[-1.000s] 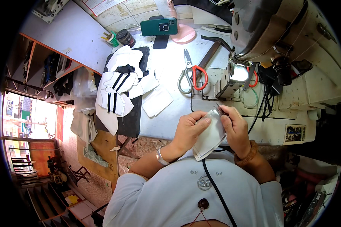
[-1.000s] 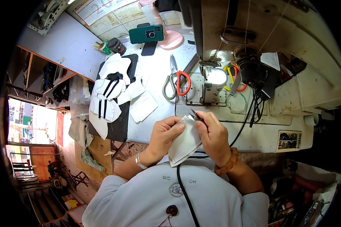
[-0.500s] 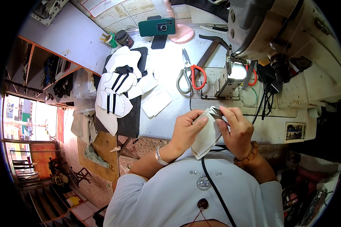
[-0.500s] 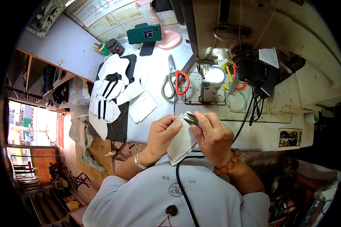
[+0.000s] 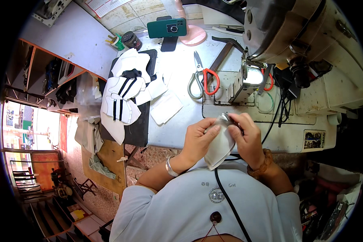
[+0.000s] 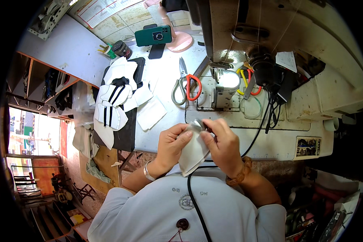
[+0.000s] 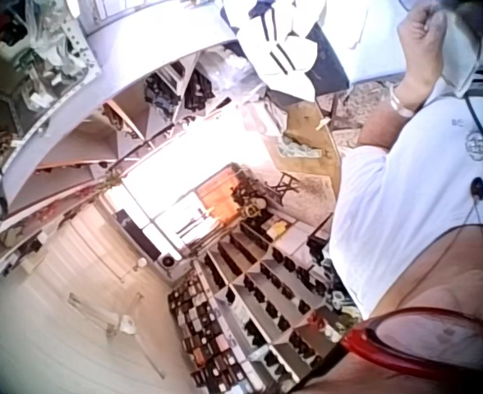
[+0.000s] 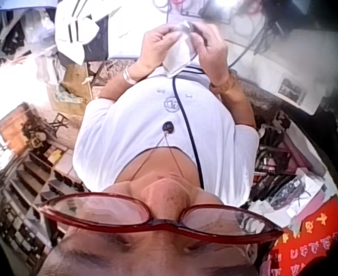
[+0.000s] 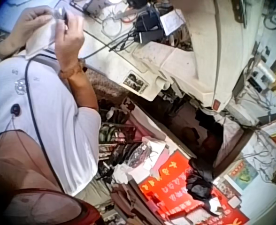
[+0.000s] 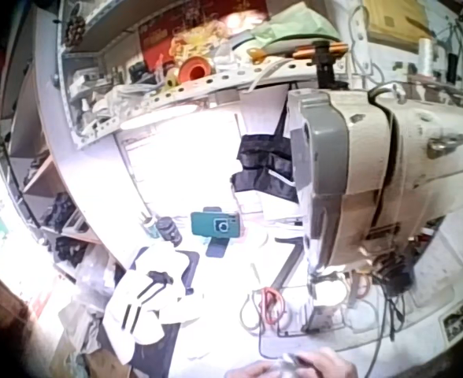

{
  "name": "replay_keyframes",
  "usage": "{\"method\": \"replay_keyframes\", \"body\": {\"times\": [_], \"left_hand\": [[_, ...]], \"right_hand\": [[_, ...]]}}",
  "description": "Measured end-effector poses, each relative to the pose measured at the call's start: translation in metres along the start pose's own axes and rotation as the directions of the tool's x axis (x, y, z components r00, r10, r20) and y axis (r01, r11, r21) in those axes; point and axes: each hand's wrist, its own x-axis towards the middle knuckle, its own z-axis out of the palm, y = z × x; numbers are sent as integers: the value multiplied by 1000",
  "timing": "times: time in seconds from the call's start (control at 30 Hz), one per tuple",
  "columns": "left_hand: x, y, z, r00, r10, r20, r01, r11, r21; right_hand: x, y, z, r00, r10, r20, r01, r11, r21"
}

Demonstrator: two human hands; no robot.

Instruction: The person uses small scissors to trim the edges of a white fabric piece held in their left hand. They repeatedly rotate the fabric and snip small sections along the perimeter while seated at a sewing workstation.

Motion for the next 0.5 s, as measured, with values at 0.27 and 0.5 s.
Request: {"method": "replay_keyframes", "body": {"times": [0.27,0.5], "left_hand": [[2,-10,-5,996,-89,32,92,988,-128],[2,-4,-2,998,-67,6,67,984,-163]], "right_hand": [[0,-7,-8,981,-196,-5,186,941,-284],[-3,-7,-9,959,-282,24,259,841,-476]]}}
